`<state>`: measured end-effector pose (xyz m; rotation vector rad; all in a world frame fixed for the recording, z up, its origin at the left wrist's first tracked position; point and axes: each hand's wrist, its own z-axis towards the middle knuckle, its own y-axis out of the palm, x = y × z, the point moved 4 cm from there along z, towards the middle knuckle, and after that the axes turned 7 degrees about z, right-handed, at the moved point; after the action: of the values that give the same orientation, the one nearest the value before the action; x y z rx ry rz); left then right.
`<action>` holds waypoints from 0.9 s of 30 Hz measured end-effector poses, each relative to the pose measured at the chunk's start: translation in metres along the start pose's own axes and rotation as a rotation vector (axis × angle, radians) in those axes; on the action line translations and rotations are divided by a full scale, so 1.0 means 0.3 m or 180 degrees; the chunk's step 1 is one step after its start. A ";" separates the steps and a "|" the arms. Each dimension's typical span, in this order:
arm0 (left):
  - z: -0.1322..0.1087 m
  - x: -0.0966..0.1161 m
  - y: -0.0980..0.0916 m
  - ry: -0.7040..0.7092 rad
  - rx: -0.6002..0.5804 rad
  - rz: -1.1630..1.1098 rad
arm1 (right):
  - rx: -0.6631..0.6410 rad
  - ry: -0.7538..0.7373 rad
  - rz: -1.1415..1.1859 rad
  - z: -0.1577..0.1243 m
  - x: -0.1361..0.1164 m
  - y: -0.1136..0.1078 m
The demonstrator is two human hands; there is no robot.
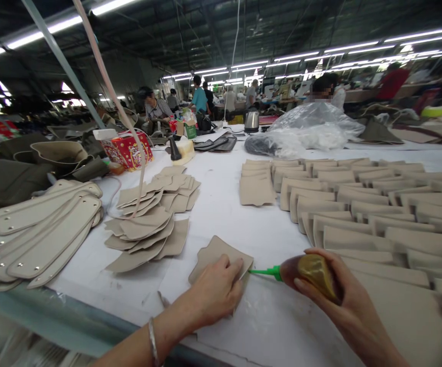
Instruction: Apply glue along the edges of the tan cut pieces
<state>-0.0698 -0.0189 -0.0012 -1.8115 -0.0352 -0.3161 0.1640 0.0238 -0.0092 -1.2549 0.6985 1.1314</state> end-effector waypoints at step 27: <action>-0.007 -0.005 0.014 -0.0051 -0.0114 -0.0172 | -0.0191 0.0455 0.0601 -0.106 -0.014 0.045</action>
<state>-0.0709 -0.0218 -0.0050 -1.8510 -0.0906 -0.3424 0.1553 -0.0091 -0.0175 -1.3519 0.9112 1.2318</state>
